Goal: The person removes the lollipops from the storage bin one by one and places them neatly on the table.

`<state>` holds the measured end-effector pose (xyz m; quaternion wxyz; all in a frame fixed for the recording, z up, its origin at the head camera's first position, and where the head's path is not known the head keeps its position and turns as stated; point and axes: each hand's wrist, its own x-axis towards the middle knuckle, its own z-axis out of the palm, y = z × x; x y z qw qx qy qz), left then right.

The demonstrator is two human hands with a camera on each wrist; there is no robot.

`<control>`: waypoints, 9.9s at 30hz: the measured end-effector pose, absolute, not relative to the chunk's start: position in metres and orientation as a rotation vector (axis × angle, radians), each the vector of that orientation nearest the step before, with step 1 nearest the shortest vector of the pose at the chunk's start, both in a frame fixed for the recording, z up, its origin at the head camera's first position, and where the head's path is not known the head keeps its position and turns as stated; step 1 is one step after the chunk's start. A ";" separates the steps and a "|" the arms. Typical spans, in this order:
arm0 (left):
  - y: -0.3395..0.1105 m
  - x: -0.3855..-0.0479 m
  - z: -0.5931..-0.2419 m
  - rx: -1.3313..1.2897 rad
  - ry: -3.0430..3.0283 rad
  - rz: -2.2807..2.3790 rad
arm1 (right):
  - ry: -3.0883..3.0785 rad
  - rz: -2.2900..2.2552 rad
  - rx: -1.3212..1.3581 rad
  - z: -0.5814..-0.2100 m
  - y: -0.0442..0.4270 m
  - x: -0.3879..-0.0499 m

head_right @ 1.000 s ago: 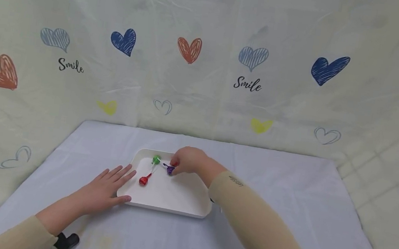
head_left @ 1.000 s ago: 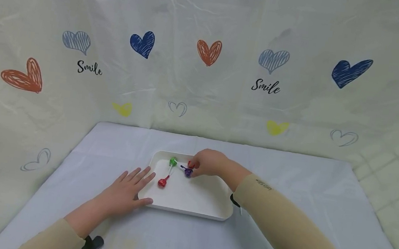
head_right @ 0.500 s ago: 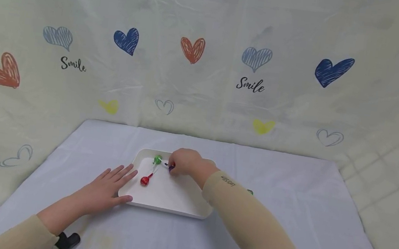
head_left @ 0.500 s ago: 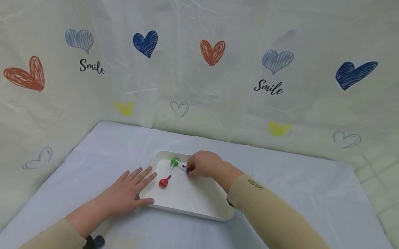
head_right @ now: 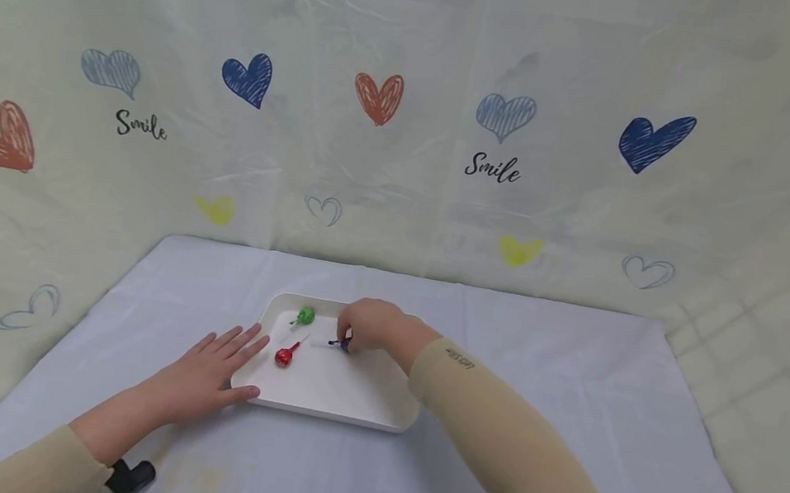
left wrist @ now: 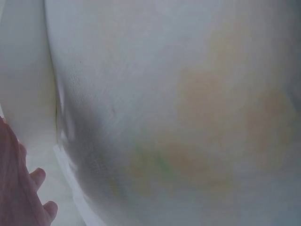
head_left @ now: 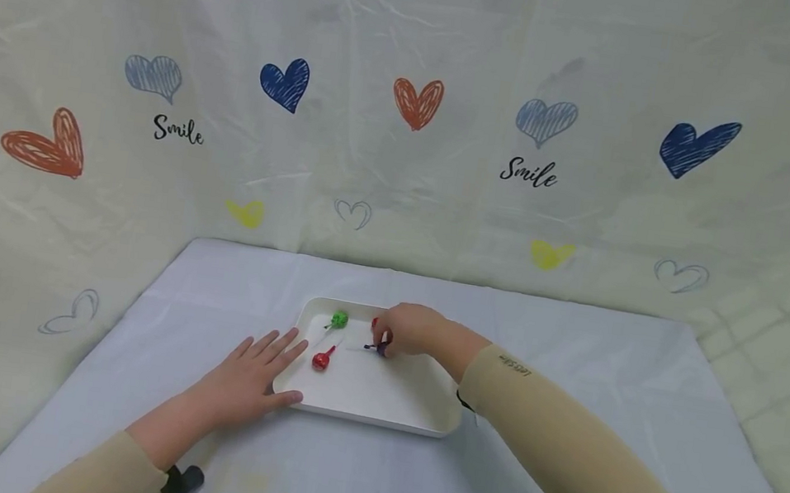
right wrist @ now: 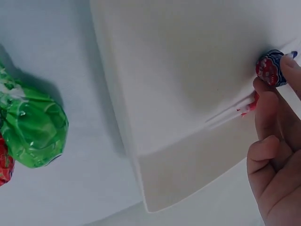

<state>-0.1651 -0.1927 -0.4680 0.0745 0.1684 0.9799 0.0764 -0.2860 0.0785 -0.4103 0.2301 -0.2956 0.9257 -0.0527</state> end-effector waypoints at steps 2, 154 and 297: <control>-0.194 -0.165 -0.468 0.508 2.944 0.225 | 2.525 -0.151 -0.798 -0.409 0.081 -0.285; -0.192 -0.163 -0.464 0.519 2.934 0.290 | 2.676 -0.540 -0.493 -0.429 0.343 -0.236; -0.193 -0.165 -0.463 0.511 2.921 0.235 | 2.531 -0.106 -0.910 -0.394 0.084 -0.288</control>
